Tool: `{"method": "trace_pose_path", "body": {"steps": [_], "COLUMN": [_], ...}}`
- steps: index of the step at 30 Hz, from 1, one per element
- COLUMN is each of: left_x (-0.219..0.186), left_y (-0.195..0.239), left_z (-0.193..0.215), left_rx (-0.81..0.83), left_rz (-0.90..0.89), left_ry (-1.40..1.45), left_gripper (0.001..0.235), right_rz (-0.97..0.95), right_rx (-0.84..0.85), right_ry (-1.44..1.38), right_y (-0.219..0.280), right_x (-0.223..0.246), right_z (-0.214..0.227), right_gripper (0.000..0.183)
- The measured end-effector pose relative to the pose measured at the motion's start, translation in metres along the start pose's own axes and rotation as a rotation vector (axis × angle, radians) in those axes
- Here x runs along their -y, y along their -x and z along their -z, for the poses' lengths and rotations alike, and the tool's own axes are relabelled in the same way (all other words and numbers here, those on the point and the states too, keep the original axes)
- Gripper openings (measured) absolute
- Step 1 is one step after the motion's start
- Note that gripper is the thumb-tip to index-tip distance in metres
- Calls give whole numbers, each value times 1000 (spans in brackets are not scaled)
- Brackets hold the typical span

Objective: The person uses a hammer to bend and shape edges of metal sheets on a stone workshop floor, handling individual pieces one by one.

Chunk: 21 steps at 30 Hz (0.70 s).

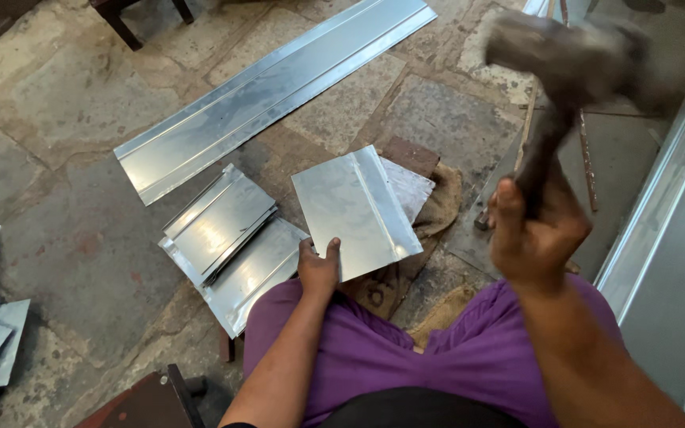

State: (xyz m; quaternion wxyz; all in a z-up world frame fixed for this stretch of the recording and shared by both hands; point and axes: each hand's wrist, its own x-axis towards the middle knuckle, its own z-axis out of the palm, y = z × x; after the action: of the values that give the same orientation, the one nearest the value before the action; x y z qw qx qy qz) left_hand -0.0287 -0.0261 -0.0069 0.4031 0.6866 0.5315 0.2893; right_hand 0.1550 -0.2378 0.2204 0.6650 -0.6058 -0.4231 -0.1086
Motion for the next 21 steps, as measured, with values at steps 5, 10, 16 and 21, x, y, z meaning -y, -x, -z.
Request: {"method": "trace_pose_path", "body": {"steps": [5,10,16,21], "left_x": [2,0,9,1], "left_y": [0,-3,-2,-8], "left_z": [0,-1,-2,-2], "left_rx": [23,-2,1,3], "left_rz": [45,16,31,40], "left_ry": [34,24,48,32], "left_gripper": [56,57,59,57], "right_rz": [156,-375,-215,25], "right_rx": [176,504,192,-5], "right_ry": [435,480,344,40], "right_y": [54,60,5,8], "right_x": [-42,-55,-5,-7], "right_z": [-23,-28,1,-1], "right_gripper": [32,47,45,32]}}
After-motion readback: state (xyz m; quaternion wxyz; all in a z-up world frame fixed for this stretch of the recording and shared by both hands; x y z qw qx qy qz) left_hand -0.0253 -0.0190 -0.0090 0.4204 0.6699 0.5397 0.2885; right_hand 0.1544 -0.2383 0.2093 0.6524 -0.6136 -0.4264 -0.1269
